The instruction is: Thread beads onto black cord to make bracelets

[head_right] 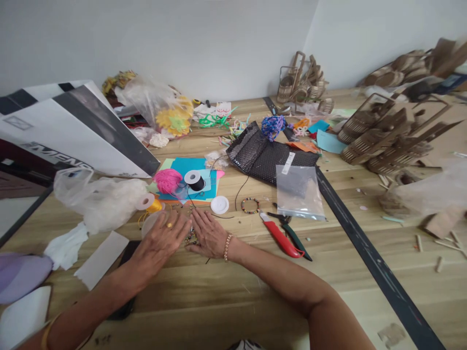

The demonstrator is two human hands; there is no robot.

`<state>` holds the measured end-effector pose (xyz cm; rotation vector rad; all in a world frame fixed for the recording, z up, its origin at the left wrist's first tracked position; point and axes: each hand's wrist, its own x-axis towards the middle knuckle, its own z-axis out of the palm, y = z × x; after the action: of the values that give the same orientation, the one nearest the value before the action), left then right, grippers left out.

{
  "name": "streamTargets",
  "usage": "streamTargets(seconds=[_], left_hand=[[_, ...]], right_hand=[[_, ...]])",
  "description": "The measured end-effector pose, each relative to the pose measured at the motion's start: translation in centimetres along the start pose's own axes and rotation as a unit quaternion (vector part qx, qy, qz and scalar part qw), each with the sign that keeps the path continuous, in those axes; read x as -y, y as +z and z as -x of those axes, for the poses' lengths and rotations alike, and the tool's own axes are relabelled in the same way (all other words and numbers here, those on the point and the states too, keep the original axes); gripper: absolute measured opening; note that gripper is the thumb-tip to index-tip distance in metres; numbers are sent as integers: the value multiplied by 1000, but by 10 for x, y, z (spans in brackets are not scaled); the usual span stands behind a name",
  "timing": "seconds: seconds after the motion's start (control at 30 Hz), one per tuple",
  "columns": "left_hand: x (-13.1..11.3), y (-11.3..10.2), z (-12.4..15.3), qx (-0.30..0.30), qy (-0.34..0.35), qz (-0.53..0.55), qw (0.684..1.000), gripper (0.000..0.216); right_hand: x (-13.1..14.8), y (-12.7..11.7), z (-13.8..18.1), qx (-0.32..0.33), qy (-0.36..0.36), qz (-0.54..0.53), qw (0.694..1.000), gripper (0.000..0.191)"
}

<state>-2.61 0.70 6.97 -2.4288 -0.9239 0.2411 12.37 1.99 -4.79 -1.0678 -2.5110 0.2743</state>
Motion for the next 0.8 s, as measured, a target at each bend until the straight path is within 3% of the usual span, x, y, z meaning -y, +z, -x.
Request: streamTargets(seconds=[0.23, 0.5, 0.7, 0.8], left_hand=[[2, 5, 0, -16, -16, 15, 1000, 45], [38, 17, 31, -13, -83, 124, 989, 50], [48, 30, 61, -101, -200, 241, 944, 52], [45, 32, 67, -112, -213, 255, 937, 55]], right_hand=[[1, -1, 0, -2, 6, -2, 1000, 87], [1, -3, 0, 6, 10, 5, 1000, 86], [1, -3, 0, 15, 15, 10, 1000, 88], [1, -2, 0, 15, 11, 10, 1000, 88]])
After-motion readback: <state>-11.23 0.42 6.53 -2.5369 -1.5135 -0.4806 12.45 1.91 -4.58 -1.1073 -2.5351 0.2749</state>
